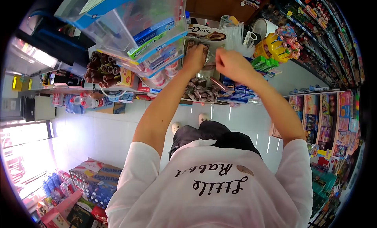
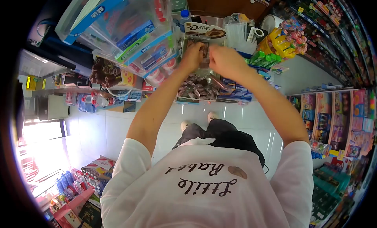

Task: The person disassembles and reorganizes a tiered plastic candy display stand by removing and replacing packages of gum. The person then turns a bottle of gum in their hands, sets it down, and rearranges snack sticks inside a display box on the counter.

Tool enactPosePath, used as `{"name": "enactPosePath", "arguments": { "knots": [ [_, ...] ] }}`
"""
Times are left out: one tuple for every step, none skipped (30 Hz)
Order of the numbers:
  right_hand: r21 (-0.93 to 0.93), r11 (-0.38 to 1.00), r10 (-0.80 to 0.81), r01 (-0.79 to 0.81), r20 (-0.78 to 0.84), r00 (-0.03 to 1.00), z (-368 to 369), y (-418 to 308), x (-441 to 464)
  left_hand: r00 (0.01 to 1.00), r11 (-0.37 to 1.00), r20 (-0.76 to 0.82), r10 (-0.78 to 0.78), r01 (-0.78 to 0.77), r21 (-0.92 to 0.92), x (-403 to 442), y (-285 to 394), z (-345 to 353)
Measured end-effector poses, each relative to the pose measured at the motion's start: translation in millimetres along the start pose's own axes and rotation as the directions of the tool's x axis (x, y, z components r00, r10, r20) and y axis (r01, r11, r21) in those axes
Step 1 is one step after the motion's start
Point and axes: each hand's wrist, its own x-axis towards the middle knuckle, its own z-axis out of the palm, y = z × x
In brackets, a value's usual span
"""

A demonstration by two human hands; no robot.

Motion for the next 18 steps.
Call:
{"name": "enactPosePath", "arguments": {
  "knots": [
    [0.031, 0.999, -0.01, 0.011, -0.045, 0.999, -10, 5, 4, 0.998, 0.999, 0.053, -0.034, 0.035, -0.029, 4, 0, 0],
    [0.061, 0.998, -0.019, 0.025, -0.09, 0.996, -18, 11, 10, 0.999, 0.999, 0.04, -0.017, 0.019, -0.047, 5, 1, 1],
    [0.09, 0.995, -0.027, 0.04, -0.133, 0.991, -25, 17, 14, 1.0, 0.998, 0.027, -0.003, 0.005, -0.065, 5, 2, 4],
    [0.125, 0.992, 0.01, 0.007, -0.134, 0.991, -31, 20, 17, 1.0, 0.996, 0.013, 0.008, -0.006, -0.084, 4, 2, 5],
    [0.161, 0.987, 0.045, -0.023, -0.134, 0.99, -35, 22, 20, 0.999, 0.995, 0.026, 0.027, -0.025, -0.095, 4, 1, 6],
    [0.198, 0.979, 0.079, -0.051, -0.133, 0.988, -39, 25, 24, 0.998, 0.994, 0.038, 0.046, -0.042, -0.105, 3, -2, 6],
    [0.182, 0.98, 0.098, -0.081, -0.087, 0.991, -42, 28, 29, 0.997, 0.992, 0.048, 0.064, -0.058, -0.116, 1, -4, 7],
    [0.158, 0.985, 0.088, -0.074, -0.081, 0.993, -40, 37, 35, 0.997, 0.993, 0.045, 0.056, -0.05, -0.111, -1, -7, 8],
    [0.135, 0.989, 0.078, -0.067, -0.076, 0.994, -34, 48, 42, 0.998, 0.994, 0.043, 0.047, -0.042, -0.104, -3, -9, 7],
    [0.112, 0.992, 0.068, -0.06, -0.07, 0.995, -29, 56, 48, 0.998, 0.995, 0.041, 0.037, -0.033, -0.099, -5, -9, 6],
    [0.071, 0.993, 0.094, -0.09, -0.057, 0.994, -26, 60, 54, 0.999, 0.994, 0.035, 0.041, -0.038, -0.105, -8, -9, 4],
    [0.042, 0.993, 0.116, -0.115, -0.026, 0.993, -24, 64, 60, 0.998, 0.993, 0.03, 0.046, -0.043, -0.111, -11, -7, -1],
    [0.012, 0.99, 0.14, -0.14, 0.005, 0.99, -21, 67, 67, 0.998, 0.992, 0.026, 0.051, -0.048, -0.117, -15, -5, -5],
    [-0.018, 0.986, 0.165, -0.164, 0.035, 0.986, -18, 70, 73, 0.997, 0.991, 0.015, 0.076, -0.074, -0.112, -20, -6, -7],
    [-0.024, 0.989, 0.149, -0.149, 0.018, 0.989, -14, 76, 79, 0.995, 0.989, 0.004, 0.101, -0.1, -0.106, -25, -6, -9],
    [-0.031, 0.99, 0.134, -0.134, 0.0, 0.991, -10, 82, 83, 0.992, 0.987, -0.006, 0.127, -0.127, -0.1, -28, -6, -10],
    [-0.037, 0.992, 0.118, -0.119, -0.017, 0.993, -7, 87, 87, 0.991, 0.987, -0.012, 0.136, -0.136, -0.088, -32, -5, -11],
    [-0.051, 0.992, 0.112, -0.112, -0.005, 0.994, -8, 90, 90, 0.989, 0.986, -0.019, 0.144, -0.146, -0.077, -35, -3, -12]
  ]
}}
